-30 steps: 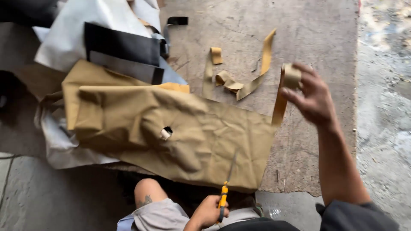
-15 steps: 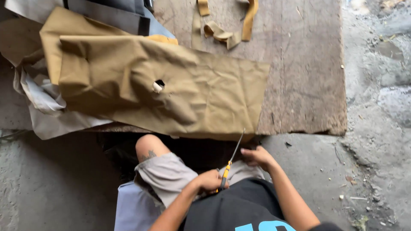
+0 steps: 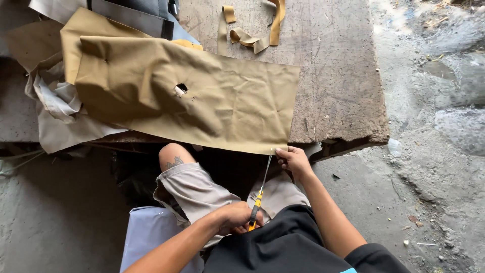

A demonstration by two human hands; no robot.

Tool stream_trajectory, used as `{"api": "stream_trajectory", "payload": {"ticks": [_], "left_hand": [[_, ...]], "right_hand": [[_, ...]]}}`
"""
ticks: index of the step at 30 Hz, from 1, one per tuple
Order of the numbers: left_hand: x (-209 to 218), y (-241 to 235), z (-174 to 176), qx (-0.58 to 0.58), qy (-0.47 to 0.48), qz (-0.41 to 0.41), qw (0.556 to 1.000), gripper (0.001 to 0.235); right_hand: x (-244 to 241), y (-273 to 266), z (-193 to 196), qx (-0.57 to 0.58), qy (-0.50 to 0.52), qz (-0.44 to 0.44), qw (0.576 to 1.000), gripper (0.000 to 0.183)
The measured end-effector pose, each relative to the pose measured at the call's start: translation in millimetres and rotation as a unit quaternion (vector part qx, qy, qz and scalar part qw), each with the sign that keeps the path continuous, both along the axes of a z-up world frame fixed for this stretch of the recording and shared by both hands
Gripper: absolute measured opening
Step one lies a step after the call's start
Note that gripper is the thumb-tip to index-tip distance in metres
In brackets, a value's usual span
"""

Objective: Cutting tan fabric into strips and shapes using scissors on a workbench.

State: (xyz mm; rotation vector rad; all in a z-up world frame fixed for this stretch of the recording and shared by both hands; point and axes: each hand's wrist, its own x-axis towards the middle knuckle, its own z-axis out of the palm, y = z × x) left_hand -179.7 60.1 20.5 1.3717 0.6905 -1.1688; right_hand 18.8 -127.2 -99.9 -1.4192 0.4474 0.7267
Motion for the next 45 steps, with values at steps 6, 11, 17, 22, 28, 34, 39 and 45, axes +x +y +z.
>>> {"api": "stream_trajectory", "payload": {"ticks": [6, 11, 17, 22, 28, 34, 39, 45], "left_hand": [[15.9, -18.1, 15.3, -0.014, 0.003, 0.051, 0.999, 0.026], [38.8, -29.0, -3.9, -0.032, -0.008, 0.082, 0.996, 0.028], [66.2, -36.2, 9.8, -0.019, -0.030, 0.071, 0.997, 0.028], [66.0, -41.6, -12.7, -0.024, -0.041, 0.057, 0.997, 0.028], [66.5, -45.0, -27.7, -0.016, -0.048, 0.056, 0.997, 0.029], [59.5, -65.3, -66.3, 0.027, -0.090, 0.016, 0.995, 0.021], [70.6, -55.3, -34.3, 0.039, -0.083, 0.024, 0.996, 0.020], [92.5, -55.3, -52.4, -0.012, -0.045, 0.052, 0.998, 0.029]], "right_hand": [[-4.3, 0.4, 19.1, 0.019, -0.010, 0.014, 1.000, 0.021], [-25.9, -5.7, 16.3, 0.029, 0.011, -0.028, 0.999, 0.018], [-27.8, -7.6, 7.8, 0.052, 0.038, -0.038, 0.997, 0.018], [-25.4, -9.8, 20.3, 0.052, 0.039, -0.044, 0.997, 0.017], [-24.6, -7.9, 26.5, 0.054, 0.033, -0.042, 0.997, 0.016], [-29.5, -13.6, 17.3, 0.032, 0.019, -0.026, 0.999, 0.015], [-31.0, -21.6, 18.7, 0.020, 0.005, -0.016, 1.000, 0.014], [-25.6, -33.6, 4.0, -0.005, -0.020, 0.025, 0.999, 0.012]]}}
